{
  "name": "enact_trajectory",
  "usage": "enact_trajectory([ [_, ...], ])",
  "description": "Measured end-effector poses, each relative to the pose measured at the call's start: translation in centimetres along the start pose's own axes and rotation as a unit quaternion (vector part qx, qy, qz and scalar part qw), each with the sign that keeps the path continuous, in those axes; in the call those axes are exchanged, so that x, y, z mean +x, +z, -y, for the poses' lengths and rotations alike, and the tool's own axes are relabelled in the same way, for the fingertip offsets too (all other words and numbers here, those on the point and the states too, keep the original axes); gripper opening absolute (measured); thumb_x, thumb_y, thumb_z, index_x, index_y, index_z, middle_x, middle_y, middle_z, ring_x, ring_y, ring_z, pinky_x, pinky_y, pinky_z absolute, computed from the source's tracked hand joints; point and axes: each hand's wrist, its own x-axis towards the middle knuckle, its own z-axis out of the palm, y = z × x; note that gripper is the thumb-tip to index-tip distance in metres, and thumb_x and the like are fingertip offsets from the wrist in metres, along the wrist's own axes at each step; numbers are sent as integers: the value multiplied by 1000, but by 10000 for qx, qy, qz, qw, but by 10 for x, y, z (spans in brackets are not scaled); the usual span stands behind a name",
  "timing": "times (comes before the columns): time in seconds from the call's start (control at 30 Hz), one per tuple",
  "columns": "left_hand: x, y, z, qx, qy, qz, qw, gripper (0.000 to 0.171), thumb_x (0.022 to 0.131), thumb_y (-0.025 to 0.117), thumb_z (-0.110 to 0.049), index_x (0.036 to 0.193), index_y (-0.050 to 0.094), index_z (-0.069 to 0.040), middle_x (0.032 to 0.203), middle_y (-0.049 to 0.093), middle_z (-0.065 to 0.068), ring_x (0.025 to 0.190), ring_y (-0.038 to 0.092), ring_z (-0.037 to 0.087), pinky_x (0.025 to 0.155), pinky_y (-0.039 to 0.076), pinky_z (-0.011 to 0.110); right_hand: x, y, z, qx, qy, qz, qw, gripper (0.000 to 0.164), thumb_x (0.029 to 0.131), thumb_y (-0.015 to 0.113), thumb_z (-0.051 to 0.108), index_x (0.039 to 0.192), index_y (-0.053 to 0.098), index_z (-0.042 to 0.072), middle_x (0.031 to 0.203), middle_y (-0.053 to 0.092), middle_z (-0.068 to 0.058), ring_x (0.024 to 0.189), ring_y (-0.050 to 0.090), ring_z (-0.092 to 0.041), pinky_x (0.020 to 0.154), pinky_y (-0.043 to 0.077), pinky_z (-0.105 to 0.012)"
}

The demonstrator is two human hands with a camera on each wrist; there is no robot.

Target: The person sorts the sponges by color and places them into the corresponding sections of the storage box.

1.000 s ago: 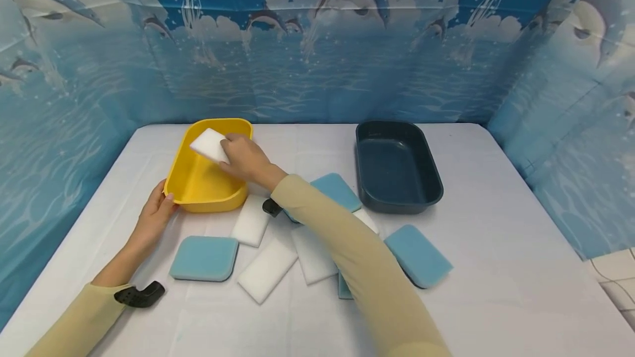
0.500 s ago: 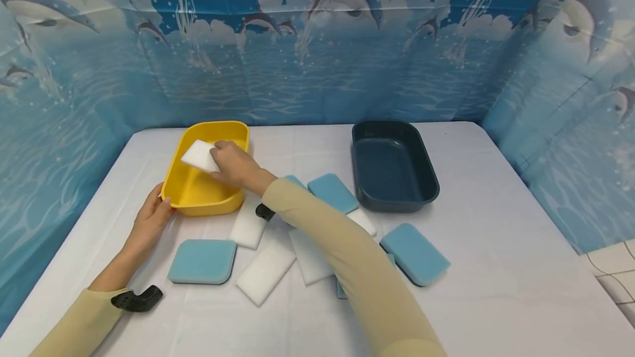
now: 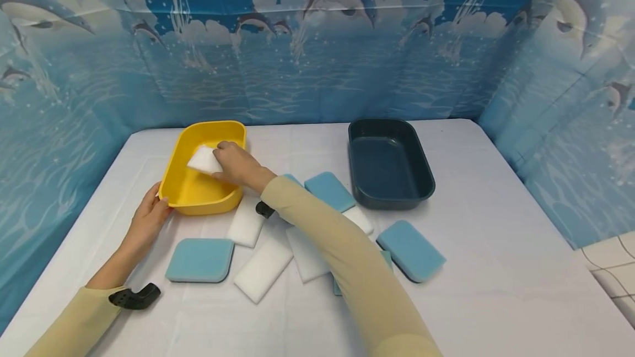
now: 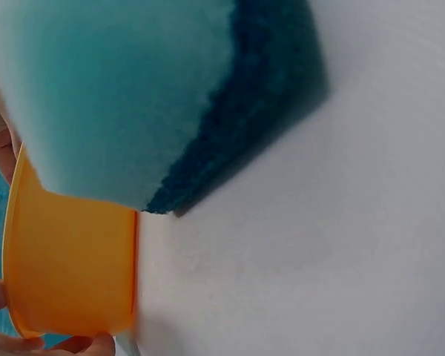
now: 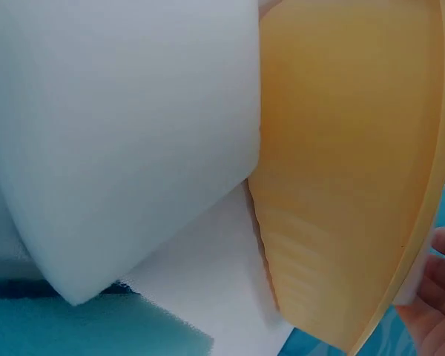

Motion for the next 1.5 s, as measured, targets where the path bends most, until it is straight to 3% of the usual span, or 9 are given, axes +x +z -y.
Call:
enact_trajectory([
  [0.6,1,4,1,259,216,62,9994,57,103,25,-28,152,0,-10,159,12,15,144,23,33,115,27,50,-16,-6,-5,114,-25,-248,9996,58,92,58,34,140,42,6,146,43,-9,135,42,-19,111,40,-27],
  [0.8,-3,4,2,281,145,100,9994,57,103,24,-27,152,0,-9,158,12,16,143,24,34,114,28,50,-22,-7,-4,147,-168,-281,9994,58,92,58,34,140,42,6,146,43,-10,134,43,-19,110,40,-27],
  [1.1,0,3,2,209,305,139,9992,57,103,23,-30,152,-1,-10,158,11,15,143,23,34,113,27,51,-29,-15,-4,163,-381,-438,9982,57,92,58,33,140,42,6,145,44,-10,135,43,-19,111,39,-26],
  [1.5,-3,-2,1,443,127,150,9988,59,103,22,-32,151,-3,-9,158,9,18,143,23,38,113,28,53,-51,-15,-1,95,-699,-574,9958,57,91,59,32,139,43,6,142,47,-9,133,44,-19,111,39,-26],
])
